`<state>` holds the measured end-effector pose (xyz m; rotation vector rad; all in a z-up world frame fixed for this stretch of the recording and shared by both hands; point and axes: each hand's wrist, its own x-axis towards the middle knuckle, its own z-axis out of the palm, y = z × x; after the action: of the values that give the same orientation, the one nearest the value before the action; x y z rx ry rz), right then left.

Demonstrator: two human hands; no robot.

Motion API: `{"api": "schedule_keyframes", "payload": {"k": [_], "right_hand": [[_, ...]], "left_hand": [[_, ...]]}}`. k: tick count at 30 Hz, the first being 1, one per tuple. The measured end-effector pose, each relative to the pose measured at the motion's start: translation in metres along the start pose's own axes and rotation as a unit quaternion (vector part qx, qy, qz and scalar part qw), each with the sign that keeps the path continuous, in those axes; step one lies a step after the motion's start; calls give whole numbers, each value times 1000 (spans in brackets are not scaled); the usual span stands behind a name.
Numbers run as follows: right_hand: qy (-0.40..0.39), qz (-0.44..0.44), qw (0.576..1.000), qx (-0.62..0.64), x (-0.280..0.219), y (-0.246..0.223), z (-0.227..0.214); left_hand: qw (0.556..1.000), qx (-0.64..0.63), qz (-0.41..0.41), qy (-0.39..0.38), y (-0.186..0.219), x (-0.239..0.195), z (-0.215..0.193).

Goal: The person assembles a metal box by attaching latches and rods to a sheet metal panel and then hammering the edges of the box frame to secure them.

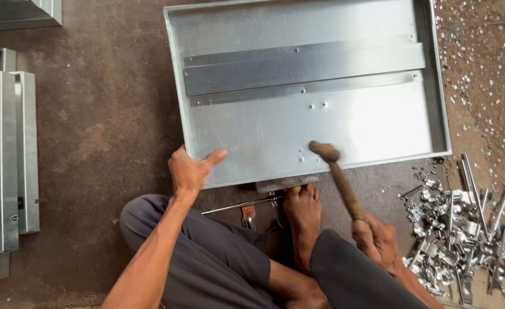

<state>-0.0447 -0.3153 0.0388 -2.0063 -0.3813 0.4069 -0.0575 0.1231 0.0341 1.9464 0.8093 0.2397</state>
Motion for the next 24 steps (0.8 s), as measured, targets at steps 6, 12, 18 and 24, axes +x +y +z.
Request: {"api": "schedule_keyframes", "payload": {"k": [6, 12, 18, 24], "right_hand": [[-9, 40, 997, -64, 2, 0, -9], [6, 83, 994, -66, -17, 14, -4], [6, 67, 995, -78, 11, 20, 8], [20, 138, 985, -99, -48, 50, 8]], "left_hand": [[997, -19, 73, 19, -1, -6, 4], [1000, 3, 1, -6, -6, -3, 6], [998, 27, 46, 43, 5, 16, 4], [1000, 5, 6, -5, 4, -4, 1]]}}
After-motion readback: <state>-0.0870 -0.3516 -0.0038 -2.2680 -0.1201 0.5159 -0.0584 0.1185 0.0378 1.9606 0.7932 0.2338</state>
